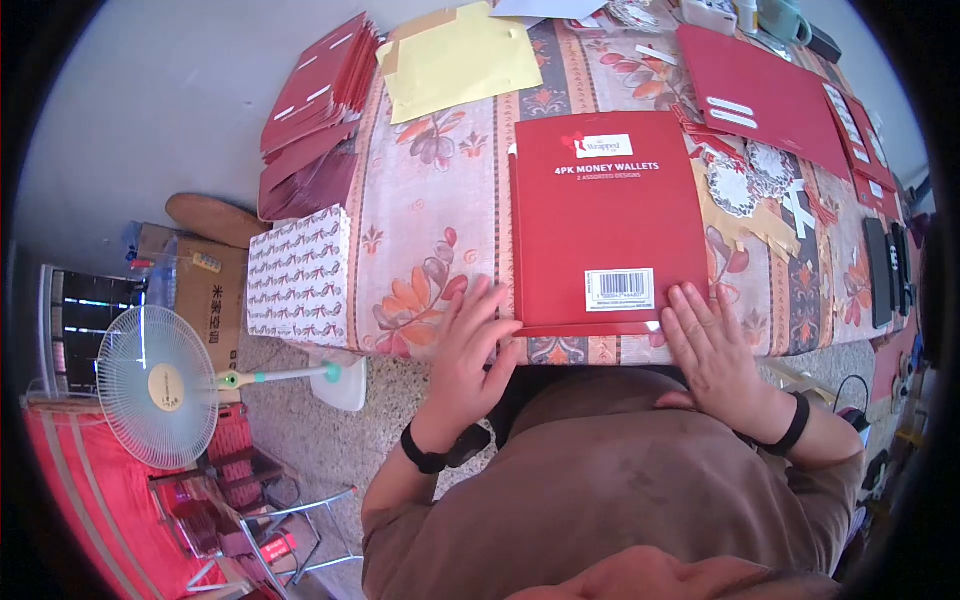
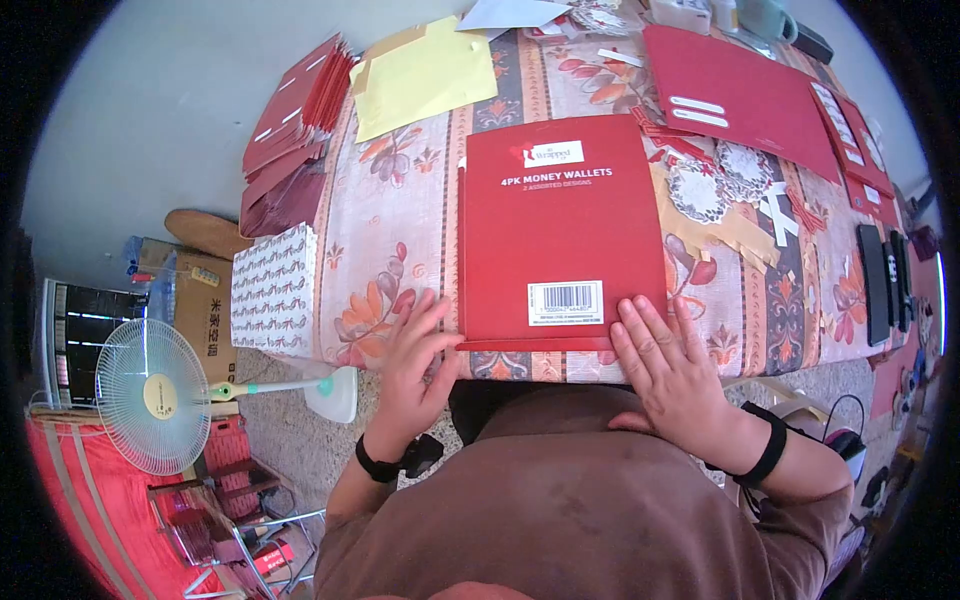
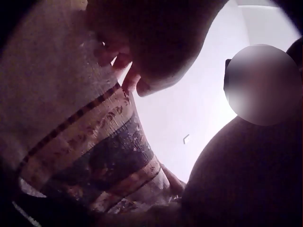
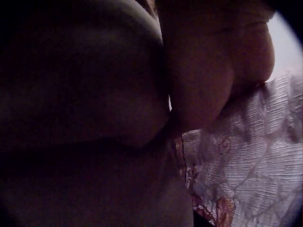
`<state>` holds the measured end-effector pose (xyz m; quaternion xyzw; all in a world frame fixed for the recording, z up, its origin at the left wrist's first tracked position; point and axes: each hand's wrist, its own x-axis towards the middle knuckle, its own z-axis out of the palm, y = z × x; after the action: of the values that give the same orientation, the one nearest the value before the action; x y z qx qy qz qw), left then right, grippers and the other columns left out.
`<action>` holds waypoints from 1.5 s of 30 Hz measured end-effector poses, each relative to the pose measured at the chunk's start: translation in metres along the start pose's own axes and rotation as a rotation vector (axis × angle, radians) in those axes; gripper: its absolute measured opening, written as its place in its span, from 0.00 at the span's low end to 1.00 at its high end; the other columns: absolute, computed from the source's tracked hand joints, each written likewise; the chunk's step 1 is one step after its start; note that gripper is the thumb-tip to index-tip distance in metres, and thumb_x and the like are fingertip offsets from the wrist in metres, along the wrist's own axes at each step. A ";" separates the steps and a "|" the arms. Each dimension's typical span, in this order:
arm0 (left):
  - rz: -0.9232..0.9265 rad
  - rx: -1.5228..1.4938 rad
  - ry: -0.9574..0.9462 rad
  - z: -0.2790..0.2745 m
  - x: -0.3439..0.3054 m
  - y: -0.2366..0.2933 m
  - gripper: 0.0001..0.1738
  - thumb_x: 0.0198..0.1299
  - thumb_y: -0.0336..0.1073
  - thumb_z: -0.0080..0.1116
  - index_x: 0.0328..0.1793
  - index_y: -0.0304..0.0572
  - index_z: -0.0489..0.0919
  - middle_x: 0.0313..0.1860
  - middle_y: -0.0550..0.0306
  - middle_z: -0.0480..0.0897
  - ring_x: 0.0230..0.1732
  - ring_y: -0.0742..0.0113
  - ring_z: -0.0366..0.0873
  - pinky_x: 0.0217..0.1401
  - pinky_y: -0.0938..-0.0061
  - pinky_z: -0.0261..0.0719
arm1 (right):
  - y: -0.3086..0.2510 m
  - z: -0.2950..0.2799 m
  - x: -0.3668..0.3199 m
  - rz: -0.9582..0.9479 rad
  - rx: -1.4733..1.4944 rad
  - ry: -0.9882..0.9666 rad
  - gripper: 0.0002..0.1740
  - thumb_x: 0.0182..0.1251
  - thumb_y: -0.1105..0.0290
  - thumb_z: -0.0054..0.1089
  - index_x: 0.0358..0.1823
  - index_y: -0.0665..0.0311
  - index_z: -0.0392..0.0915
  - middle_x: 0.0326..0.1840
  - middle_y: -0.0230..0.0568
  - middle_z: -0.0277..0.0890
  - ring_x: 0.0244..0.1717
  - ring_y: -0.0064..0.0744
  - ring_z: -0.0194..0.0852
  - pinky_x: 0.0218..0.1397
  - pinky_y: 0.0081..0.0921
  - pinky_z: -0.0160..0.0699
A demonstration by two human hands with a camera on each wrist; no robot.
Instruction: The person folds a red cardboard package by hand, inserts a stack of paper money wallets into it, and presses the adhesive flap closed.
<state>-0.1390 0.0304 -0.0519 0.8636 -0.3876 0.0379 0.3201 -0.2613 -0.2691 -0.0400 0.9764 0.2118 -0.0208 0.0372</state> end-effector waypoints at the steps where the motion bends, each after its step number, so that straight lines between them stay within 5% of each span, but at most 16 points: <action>1: -0.005 0.003 0.004 0.001 0.002 0.001 0.11 0.58 0.31 0.59 0.47 0.39 0.78 0.65 0.41 0.73 0.72 0.45 0.64 0.76 0.48 0.52 | 0.000 0.000 0.000 0.011 0.003 -0.011 0.60 0.47 0.30 0.55 0.69 0.75 0.59 0.76 0.60 0.51 0.79 0.53 0.41 0.79 0.59 0.34; 3: -0.039 -0.055 0.051 0.002 0.008 0.005 0.03 0.58 0.29 0.58 0.37 0.39 0.77 0.62 0.44 0.74 0.71 0.44 0.65 0.75 0.49 0.53 | -0.001 -0.001 0.000 0.018 0.004 -0.022 0.60 0.47 0.30 0.55 0.69 0.75 0.59 0.76 0.60 0.50 0.80 0.53 0.40 0.79 0.59 0.33; 10: -0.095 -0.025 0.127 0.013 0.015 0.010 0.08 0.53 0.29 0.63 0.34 0.39 0.74 0.54 0.45 0.73 0.60 0.43 0.69 0.65 0.51 0.63 | -0.002 -0.002 -0.001 0.034 0.007 -0.040 0.60 0.48 0.31 0.55 0.71 0.75 0.56 0.77 0.60 0.47 0.80 0.53 0.38 0.79 0.59 0.31; 19: -0.097 0.112 0.048 0.013 0.013 0.010 0.11 0.58 0.29 0.57 0.44 0.38 0.70 0.58 0.44 0.68 0.63 0.44 0.66 0.66 0.54 0.62 | 0.000 -0.005 -0.001 0.031 0.001 -0.033 0.60 0.45 0.34 0.60 0.72 0.73 0.56 0.77 0.57 0.48 0.80 0.51 0.40 0.79 0.59 0.33; 25: -0.061 0.167 0.085 0.020 0.008 0.015 0.21 0.61 0.32 0.54 0.61 0.37 0.71 0.66 0.43 0.67 0.69 0.42 0.62 0.72 0.53 0.57 | 0.001 -0.002 -0.002 0.020 -0.008 -0.004 0.61 0.43 0.36 0.63 0.72 0.72 0.55 0.77 0.56 0.49 0.80 0.50 0.41 0.79 0.58 0.33; 27: 0.234 0.460 -0.027 0.022 0.008 0.023 0.28 0.64 0.44 0.54 0.67 0.39 0.70 0.71 0.44 0.66 0.74 0.44 0.59 0.75 0.53 0.54 | 0.002 -0.002 -0.002 0.003 -0.024 -0.002 0.61 0.42 0.37 0.64 0.73 0.71 0.55 0.78 0.55 0.48 0.79 0.49 0.43 0.79 0.57 0.34; 31: 0.286 0.371 -0.283 0.028 0.015 0.028 0.39 0.59 0.60 0.53 0.69 0.41 0.71 0.71 0.48 0.69 0.74 0.52 0.62 0.75 0.52 0.55 | 0.002 0.000 -0.004 0.007 -0.019 -0.001 0.60 0.44 0.37 0.64 0.73 0.71 0.54 0.78 0.53 0.48 0.80 0.48 0.42 0.79 0.57 0.33; 45: 0.262 0.321 -0.310 0.021 0.018 0.031 0.40 0.55 0.59 0.59 0.68 0.41 0.71 0.71 0.48 0.69 0.74 0.52 0.61 0.75 0.52 0.55 | 0.010 -0.016 -0.029 0.015 -0.188 -0.076 0.50 0.54 0.42 0.59 0.71 0.70 0.59 0.76 0.51 0.53 0.79 0.46 0.45 0.80 0.54 0.34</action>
<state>-0.1514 -0.0087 -0.0466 0.8412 -0.5298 0.0071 0.1080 -0.2830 -0.2892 -0.0220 0.9687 0.2038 -0.0378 0.1367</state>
